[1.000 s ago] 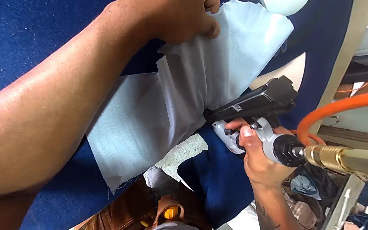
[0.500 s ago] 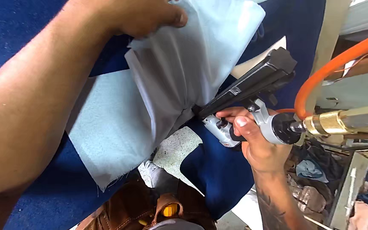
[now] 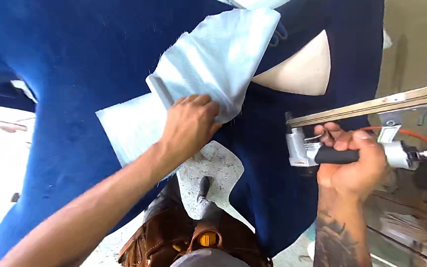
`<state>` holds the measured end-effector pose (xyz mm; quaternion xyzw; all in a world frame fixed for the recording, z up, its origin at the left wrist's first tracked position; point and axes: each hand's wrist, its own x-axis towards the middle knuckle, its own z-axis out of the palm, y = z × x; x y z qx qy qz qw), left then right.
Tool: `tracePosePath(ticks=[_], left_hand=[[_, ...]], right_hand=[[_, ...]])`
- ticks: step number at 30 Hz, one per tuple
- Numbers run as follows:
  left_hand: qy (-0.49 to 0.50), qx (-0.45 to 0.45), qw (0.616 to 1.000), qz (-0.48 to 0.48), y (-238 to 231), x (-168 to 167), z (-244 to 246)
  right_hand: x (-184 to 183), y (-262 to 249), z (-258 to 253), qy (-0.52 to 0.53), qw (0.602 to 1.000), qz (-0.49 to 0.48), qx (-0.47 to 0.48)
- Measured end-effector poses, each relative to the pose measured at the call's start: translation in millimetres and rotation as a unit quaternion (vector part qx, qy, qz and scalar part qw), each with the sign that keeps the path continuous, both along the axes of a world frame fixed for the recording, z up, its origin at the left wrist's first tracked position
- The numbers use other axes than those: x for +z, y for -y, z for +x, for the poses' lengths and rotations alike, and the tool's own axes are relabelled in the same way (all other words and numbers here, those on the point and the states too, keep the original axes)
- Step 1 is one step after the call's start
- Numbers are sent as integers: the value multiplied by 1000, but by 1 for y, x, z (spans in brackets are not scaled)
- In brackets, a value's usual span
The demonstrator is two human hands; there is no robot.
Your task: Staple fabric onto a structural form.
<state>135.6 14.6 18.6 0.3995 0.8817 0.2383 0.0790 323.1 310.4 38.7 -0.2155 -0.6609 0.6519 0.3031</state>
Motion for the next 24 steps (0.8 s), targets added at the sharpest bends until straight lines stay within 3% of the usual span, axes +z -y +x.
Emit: tracePosePath(ticks=[2, 6, 13, 20, 24], left_hand=[[-17, 21, 999, -38, -7, -20, 7], [-51, 67, 993, -84, -16, -12, 26], [-9, 181, 972, -147, -40, -15, 66], [-56, 215, 967, -128, -48, -18, 72], [-21, 224, 966, -126, -51, -15, 76]], right_hand=[[-11, -21, 8, -54, 995, -47, -69], [-32, -51, 19, -130, 971, -146, -135], [-58, -72, 24, -225, 947, -214, -85], [-61, -77, 23, -235, 943, -223, -70], [-62, -78, 22, -237, 942, -230, -67]])
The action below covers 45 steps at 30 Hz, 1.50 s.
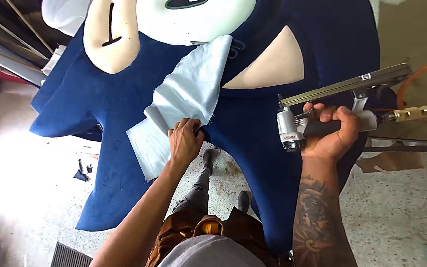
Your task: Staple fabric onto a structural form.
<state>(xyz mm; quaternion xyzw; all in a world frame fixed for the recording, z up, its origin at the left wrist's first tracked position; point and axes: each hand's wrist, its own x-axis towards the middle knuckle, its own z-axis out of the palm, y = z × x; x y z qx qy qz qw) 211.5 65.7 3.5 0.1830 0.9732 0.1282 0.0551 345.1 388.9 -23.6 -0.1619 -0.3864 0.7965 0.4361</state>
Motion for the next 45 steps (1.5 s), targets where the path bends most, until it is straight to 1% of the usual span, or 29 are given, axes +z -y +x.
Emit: tracePosePath(ticks=[3, 5, 6, 7, 8, 9, 10, 11, 12, 13, 14, 15, 16, 17, 21, 25, 28, 31, 33, 35, 36, 38, 40, 45], left_hand=[[45, 17, 999, -12, -8, 4, -7], [81, -5, 996, -29, -9, 8, -11], [117, -28, 993, -20, -5, 12, -11], [171, -60, 983, 10, 1, 18, -10], [236, -93, 966, 59, 10, 25, -9], [300, -117, 940, 113, 19, 32, -8], [344, -128, 916, 163, 28, 38, -6], [350, -119, 910, 188, 35, 41, -3], [309, -97, 928, 183, 38, 40, -2], [228, -70, 959, 150, 37, 36, -1], [141, -49, 983, 111, 34, 30, -2], [76, -36, 993, 79, 30, 23, -5], [40, -25, 998, 52, 24, 17, -8], [26, -11, 999, 27, 18, 12, -11], [37, 45, 998, -35, 0, 10, -13], [78, 40, 994, -62, -4, 16, -12], [100, 25, 994, -43, 0, 15, -6], [135, -1, 991, 12, 8, 12, -3], [160, 4, 986, 40, 14, 11, -4], [154, 40, 986, 52, 13, 11, -7], [133, 60, 988, 45, 11, 10, -7], [94, 88, 992, 6, 4, 9, -8], [78, 94, 992, -28, -2, 9, -6], [86, 88, 990, -63, -9, 9, -10]], right_hand=[[-1, 0, 0, 6, 1000, 9, 6], [-2, -1, -1, 4, 1000, 16, 14], [-2, -2, -1, 2, 1000, 20, 18], [-2, -2, -1, 1, 1000, 23, 21], [-1, -2, -2, -1, 1000, 23, 22], [-1, -2, -3, -3, 1000, 21, 21], [0, -1, -3, -2, 1000, 18, 18], [-1, -2, -1, 0, 1000, 20, 18], [-2, -3, -1, -1, 1000, 21, 19], [-2, -4, 0, -3, 1000, 20, 20], [-2, -3, -1, -3, 1000, 19, 21], [-1, -2, -1, -5, 1000, 19, 22], [-1, -1, -2, -3, 1000, 22, 21], [0, -1, -2, 0, 999, 26, 21], [-1, -3, -3, -2, 1000, 25, 17], [-2, -3, -3, -1, 1000, 19, 12], [-2, -2, -4, -3, 1000, 22, 17], [-2, -3, -3, -8, 1000, 13, 14], [-3, -3, -2, -9, 1000, 10, 15], [-3, -3, -3, -10, 1000, 9, 15], [-2, -3, -2, -8, 1000, 9, 14], [-2, -3, -3, -10, 1000, 6, 12], [-2, -3, -3, -11, 1000, 3, 11], [-1, -2, -3, -7, 1000, -1, 8]])
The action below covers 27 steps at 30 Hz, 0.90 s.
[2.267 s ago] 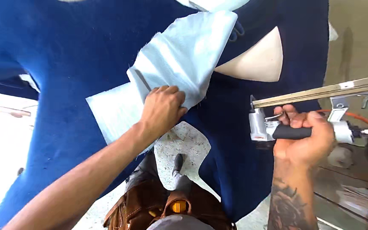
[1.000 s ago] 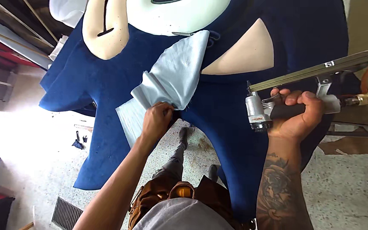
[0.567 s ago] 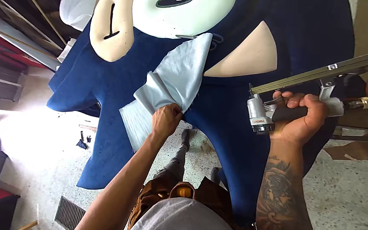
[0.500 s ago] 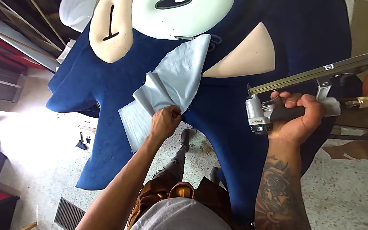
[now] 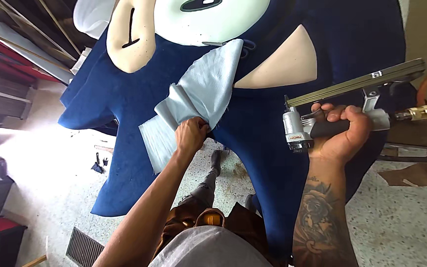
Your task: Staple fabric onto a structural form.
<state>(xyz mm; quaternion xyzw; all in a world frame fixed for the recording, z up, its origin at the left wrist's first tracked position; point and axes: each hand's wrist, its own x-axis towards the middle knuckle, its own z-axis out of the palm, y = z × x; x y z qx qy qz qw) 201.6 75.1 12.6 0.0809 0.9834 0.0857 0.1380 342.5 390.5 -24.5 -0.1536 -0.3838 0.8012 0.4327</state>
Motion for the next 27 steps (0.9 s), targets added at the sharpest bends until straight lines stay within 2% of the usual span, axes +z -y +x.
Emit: tracePosePath(ticks=[2, 6, 10, 12, 14, 16, 17, 18, 19, 20, 21, 22, 24, 25, 27], left_hand=[[11, -7, 1000, 0, 1, 2, -4], [33, -1, 997, 73, 19, 10, -1], [52, 10, 995, 85, 33, 6, 5], [53, 18, 988, 141, 34, 7, 0], [46, 29, 972, 229, 32, 8, -3], [68, 15, 933, 353, 32, 11, -1], [113, -14, 909, 400, 32, 16, 2], [173, -68, 896, 404, 34, 23, 6], [219, -137, 896, 361, 35, 27, 9], [215, -200, 913, 283, 36, 30, 12], [156, -234, 938, 204, 38, 33, 11], [75, -236, 952, 178, 39, 35, 3], [-78, -174, 965, 183, 36, 37, -38], [-114, -141, 971, 154, 34, 34, -68], [-114, -73, 988, 76, 34, 19, -125]], right_hand=[[0, -1, 0, 0, 1000, 2, 2], [0, 0, -1, -1, 1000, -1, 1], [0, -1, 2, 7, 1000, -3, -3], [0, -1, 0, 10, 1000, 1, 0], [-1, -2, 0, 7, 1000, 6, 0], [-1, -2, 1, 6, 1000, 10, 3], [-1, -3, 1, 6, 1000, 9, 4], [-1, -4, 1, 8, 1000, 11, 4], [-1, -4, 1, 11, 1000, 13, 4], [-1, -3, 2, 13, 1000, 12, 6], [0, -3, 2, 14, 1000, 12, 8], [-1, -3, 1, 12, 1000, 12, 10], [0, -2, 0, 6, 1000, 17, 17], [1, -2, 1, -1, 999, 25, 29], [4, -1, 2, -11, 996, 64, 67]])
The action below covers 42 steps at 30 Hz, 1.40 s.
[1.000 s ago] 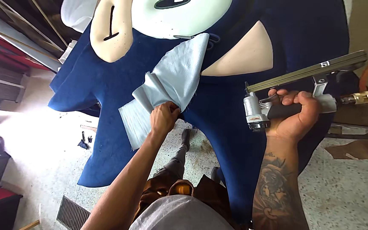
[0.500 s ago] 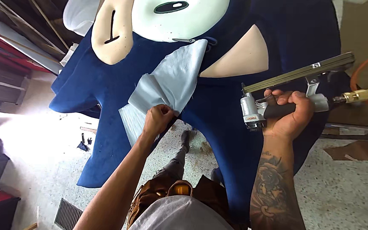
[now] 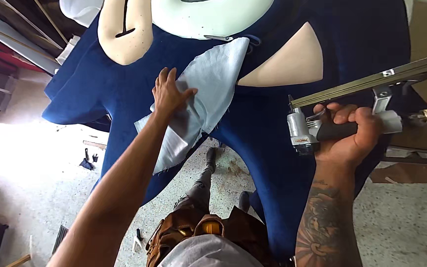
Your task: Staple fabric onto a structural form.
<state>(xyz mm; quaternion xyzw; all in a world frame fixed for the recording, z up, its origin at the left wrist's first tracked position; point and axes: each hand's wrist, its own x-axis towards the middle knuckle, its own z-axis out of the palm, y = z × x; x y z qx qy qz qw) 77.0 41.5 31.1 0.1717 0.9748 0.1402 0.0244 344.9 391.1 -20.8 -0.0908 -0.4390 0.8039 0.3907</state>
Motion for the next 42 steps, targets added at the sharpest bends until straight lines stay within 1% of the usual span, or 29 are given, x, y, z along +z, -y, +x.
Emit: tracePosePath(ticks=[1, 2, 4, 6, 8, 11, 13, 15, 16, 18, 19, 20, 21, 22, 23, 24, 25, 27, 29, 31, 33, 37, 40, 42], left_hand=[[12, 16, 1000, -18, -2, -5, -19], [25, 3, 999, -28, -8, -3, -34], [68, -76, 994, -27, -21, 2, -50], [98, -146, 982, 70, -22, 4, -58], [76, -178, 968, 160, -25, 6, -70], [51, -224, 951, 208, -42, 4, -78], [83, -245, 938, 232, -48, 1, -81], [162, -233, 932, 225, -40, 8, -91], [199, -208, 937, 198, -28, 10, -96], [220, -175, 952, 118, -4, 6, -98], [213, -182, 956, 84, 1, 2, -93], [215, -204, 952, 73, 4, 2, -87], [222, -231, 942, 104, 8, 5, -84], [233, -251, 924, 169, 14, 6, -86], [246, -260, 902, 241, 20, 7, -89], [256, -260, 884, 293, 24, 6, -93], [261, -257, 873, 322, 25, 3, -96], [267, -240, 871, 335, 28, -10, -101], [271, -228, 876, 326, 31, -18, -106], [272, -231, 883, 304, 34, -13, -110], [266, -238, 887, 294, 38, -1, -105], [274, -253, 864, 337, 39, 15, -92], [243, -300, 855, 347, 37, 23, -84], [205, -340, 845, 357, 35, 28, -77]], right_hand=[[2, 1, 0, -9, 999, 28, 24], [5, -1, 0, -12, 997, 63, 49], [13, -3, 3, 19, 986, 138, 89], [26, 9, 4, 66, 978, 162, 115], [40, 33, 0, 111, 970, 189, 107], [61, 78, -8, 145, 954, 238, 110], [74, 112, -20, 153, 948, 245, 134], [83, 144, -38, 160, 944, 236, 164], [84, 157, -48, 161, 943, 229, 181], [80, 171, -67, 170, 934, 232, 211], [77, 173, -76, 179, 925, 253, 222], [72, 173, -84, 191, 912, 278, 234], [69, 173, -90, 208, 896, 306, 245], [67, 173, -95, 227, 882, 330, 250], [66, 173, -99, 242, 869, 349, 253], [66, 171, -102, 253, 859, 363, 257], [66, 170, -105, 262, 850, 374, 263], [67, 170, -110, 266, 842, 375, 283], [70, 171, -114, 275, 833, 387, 283], [73, 170, -118, 291, 822, 412, 264], [76, 170, -117, 310, 818, 415, 248], [83, 174, -108, 315, 823, 403, 246], [87, 182, -98, 277, 852, 370, 244], [85, 191, -97, 283, 849, 372, 248]])
